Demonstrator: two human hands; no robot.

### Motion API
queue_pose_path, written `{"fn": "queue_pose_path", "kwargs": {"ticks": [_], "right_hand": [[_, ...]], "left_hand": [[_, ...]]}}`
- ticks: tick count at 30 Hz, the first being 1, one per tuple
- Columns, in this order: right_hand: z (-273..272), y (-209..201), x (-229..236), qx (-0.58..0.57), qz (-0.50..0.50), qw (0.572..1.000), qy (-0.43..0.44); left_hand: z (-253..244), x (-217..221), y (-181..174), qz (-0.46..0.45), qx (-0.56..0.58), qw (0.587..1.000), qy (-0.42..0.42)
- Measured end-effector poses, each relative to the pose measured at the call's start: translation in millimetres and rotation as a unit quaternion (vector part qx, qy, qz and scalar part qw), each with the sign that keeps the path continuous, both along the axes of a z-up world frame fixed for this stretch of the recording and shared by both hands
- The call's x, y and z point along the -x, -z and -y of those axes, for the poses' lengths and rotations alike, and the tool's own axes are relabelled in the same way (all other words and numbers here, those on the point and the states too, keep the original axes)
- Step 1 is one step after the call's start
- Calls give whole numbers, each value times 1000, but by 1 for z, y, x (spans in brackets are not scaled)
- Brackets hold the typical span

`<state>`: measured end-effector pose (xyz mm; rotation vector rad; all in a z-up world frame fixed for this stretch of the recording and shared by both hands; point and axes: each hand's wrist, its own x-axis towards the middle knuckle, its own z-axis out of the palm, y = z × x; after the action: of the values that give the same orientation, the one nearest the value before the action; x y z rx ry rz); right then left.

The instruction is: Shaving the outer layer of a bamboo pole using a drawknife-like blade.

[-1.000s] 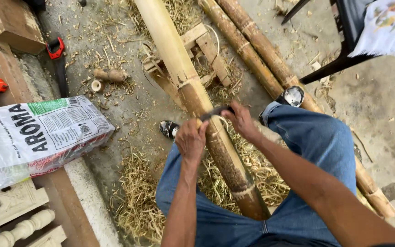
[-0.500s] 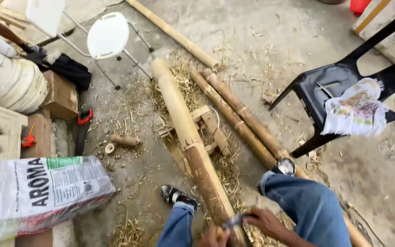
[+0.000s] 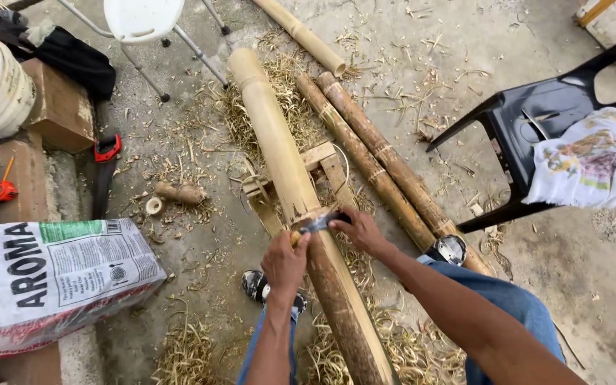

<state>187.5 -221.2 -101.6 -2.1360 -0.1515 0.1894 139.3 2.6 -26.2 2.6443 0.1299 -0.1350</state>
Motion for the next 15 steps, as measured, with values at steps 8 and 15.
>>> {"fn": "queue_pose_path", "kwargs": {"ticks": [8, 15], "right_hand": [[-30, -19, -114, -19, -7, 1000, 17], [-39, -22, -123, -8, 83, 996, 44]], "left_hand": [[-29, -122, 16, 56, -25, 998, 3], [-39, -139, 44, 210, -51, 976, 25]]}}
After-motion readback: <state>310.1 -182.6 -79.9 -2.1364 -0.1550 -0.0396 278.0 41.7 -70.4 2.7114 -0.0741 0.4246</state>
